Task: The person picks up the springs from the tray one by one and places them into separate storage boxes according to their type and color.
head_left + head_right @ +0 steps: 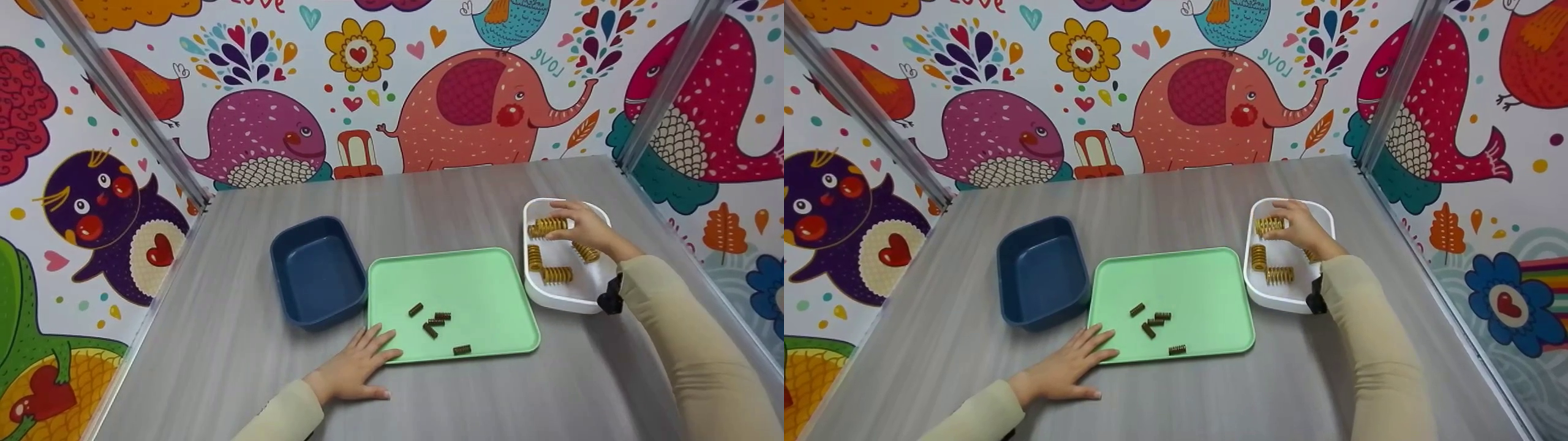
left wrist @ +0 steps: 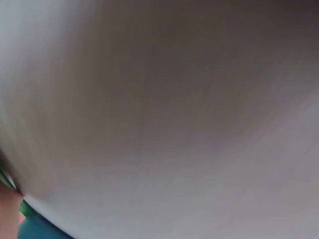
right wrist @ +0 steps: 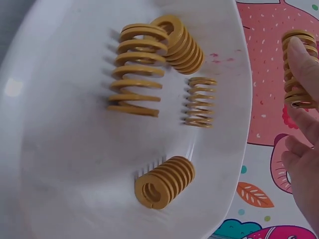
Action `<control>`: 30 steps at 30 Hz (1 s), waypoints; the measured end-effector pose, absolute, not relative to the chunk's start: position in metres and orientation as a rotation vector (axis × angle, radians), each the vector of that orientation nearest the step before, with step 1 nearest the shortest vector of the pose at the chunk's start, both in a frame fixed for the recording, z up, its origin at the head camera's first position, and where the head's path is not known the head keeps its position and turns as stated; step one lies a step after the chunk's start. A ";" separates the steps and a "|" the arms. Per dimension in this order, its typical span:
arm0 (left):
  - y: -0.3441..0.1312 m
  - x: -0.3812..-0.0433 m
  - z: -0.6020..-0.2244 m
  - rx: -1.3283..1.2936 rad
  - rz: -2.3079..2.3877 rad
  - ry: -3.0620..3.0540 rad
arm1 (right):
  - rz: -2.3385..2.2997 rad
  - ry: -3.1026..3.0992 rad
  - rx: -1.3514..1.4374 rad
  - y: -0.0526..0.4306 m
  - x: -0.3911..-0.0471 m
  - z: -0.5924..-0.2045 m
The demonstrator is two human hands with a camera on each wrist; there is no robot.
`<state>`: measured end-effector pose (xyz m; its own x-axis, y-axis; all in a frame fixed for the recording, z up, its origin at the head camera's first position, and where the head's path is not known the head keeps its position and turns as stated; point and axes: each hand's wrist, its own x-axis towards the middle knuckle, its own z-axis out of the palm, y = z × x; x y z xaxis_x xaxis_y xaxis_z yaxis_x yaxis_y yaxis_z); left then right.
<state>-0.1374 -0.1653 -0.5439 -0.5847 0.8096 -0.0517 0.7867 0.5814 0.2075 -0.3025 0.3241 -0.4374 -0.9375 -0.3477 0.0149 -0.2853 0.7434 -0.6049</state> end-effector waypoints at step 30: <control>-0.164 -0.138 -0.542 1.334 0.281 2.639 | -0.738 2.660 -0.751 0.330 -0.301 -0.475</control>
